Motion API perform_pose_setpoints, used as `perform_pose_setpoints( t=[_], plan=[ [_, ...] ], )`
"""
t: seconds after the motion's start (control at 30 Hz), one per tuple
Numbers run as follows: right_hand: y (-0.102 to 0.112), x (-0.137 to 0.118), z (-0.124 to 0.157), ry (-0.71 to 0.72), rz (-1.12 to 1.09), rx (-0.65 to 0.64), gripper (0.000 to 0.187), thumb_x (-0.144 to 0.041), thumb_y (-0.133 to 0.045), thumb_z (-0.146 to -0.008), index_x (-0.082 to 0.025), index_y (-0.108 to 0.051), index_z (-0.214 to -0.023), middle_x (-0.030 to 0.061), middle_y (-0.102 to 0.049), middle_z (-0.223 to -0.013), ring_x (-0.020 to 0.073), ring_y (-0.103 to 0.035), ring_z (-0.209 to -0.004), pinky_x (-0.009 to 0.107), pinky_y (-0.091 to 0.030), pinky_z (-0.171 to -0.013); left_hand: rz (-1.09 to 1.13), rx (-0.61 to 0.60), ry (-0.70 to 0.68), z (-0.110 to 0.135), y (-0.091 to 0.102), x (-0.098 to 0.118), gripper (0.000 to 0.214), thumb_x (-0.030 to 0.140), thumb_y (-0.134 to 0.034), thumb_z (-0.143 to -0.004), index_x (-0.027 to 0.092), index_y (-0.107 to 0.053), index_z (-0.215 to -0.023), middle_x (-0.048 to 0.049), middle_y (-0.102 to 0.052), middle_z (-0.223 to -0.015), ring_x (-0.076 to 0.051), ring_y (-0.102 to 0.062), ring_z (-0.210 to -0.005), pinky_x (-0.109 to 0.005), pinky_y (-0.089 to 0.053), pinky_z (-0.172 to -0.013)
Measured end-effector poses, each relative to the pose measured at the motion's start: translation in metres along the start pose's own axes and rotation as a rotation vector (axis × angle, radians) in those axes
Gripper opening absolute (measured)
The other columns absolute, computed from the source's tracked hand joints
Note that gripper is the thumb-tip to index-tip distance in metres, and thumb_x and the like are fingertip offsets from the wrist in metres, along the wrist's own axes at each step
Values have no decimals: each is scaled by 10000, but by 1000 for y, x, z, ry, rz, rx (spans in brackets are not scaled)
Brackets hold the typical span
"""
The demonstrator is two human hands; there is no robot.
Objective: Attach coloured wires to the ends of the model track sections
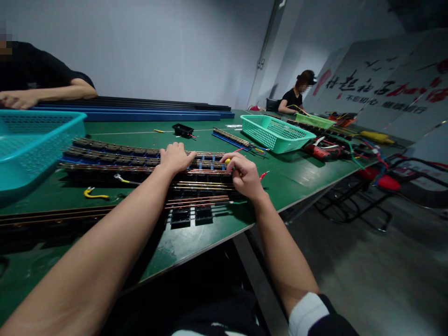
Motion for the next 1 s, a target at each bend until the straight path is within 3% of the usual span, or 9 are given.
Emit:
perform_pose_setpoints(
  t=[0.1, 0.23, 0.33, 0.53, 0.7, 0.8, 0.9, 1.0],
  plan=[
    [-8, -1, 2, 23, 27, -128, 312, 54, -397, -665, -226, -531, -698, 42, -707, -1002, 162, -679, -980, 363, -539, -904, -2, -3, 3, 1, 1, 1, 667, 554, -327, -942, 58, -570, -1316, -253, -598, -1357, -391, -546, -1261, -537, -429, -1039],
    [-8, -2, 3, 40, 39, -108, 312, 50, -402, -688, -226, -546, -712, 46, -711, -1011, 161, -682, -993, 369, -541, -912, 7, -15, -2, 2, 1, 1, 675, 566, -339, -940, 61, -552, -1333, -253, -579, -1382, -391, -542, -1270, -527, -433, -1040],
    [-4, -2, 3, 30, 39, -9, 308, 47, -397, -679, -227, -536, -702, 44, -710, -993, 166, -676, -984, 381, -539, -912, 14, -20, 6, 1, -1, -1, 675, 572, -352, -937, 63, -540, -1338, -251, -568, -1391, -390, -544, -1270, -514, -445, -1033],
    [13, 8, 6, -123, 32, 354, 273, 21, -401, -651, -229, -497, -703, 50, -674, -976, 191, -641, -1003, 407, -532, -896, 32, 3, 8, 2, -3, -3, 611, 525, -367, -938, 78, -540, -1317, -246, -583, -1370, -388, -549, -1270, -502, -448, -1023],
    [19, 18, 9, -242, -27, 446, 302, -21, -435, -698, -229, -538, -893, 82, -573, -1179, 187, -589, -1078, 322, -547, -746, 41, 39, 27, 8, 2, -1, 496, 445, -393, -939, 102, -577, -1247, -236, -648, -1276, -380, -583, -1221, -487, -461, -971],
    [25, 15, 10, -203, -61, 534, 313, -39, -436, -738, -239, -525, -963, 70, -563, -1179, 160, -596, -1061, 313, -545, -799, 38, 114, 22, 11, 15, 2, 418, 388, -410, -941, 122, -602, -1201, -216, -684, -1198, -363, -608, -1172, -475, -454, -962],
    [29, 10, 12, -148, -77, 595, 317, -36, -428, -749, -245, -513, -971, 52, -592, -1130, 148, -616, -1042, 322, -540, -834, 43, 271, -35, 18, 41, 9, 382, 358, -399, -950, 129, -624, -1159, -199, -682, -1191, -352, -602, -1159, -481, -443, -971],
    [31, 8, 12, -135, -103, 599, 337, -18, -436, -730, -248, -514, -963, 43, -609, -1106, 156, -626, -1069, 333, -545, -852, 24, 302, -152, 40, 68, 20, 393, 387, -397, -960, 145, -636, -1159, -172, -685, -1187, -334, -593, -1157, -474, -439, -986]
  ],
)
Point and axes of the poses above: each hand's wrist, its own z-axis away from the middle knuckle, its own y-axis out of the back of the hand, x = y × z, the point moved 5 cm from there along -z, towards the middle knuckle
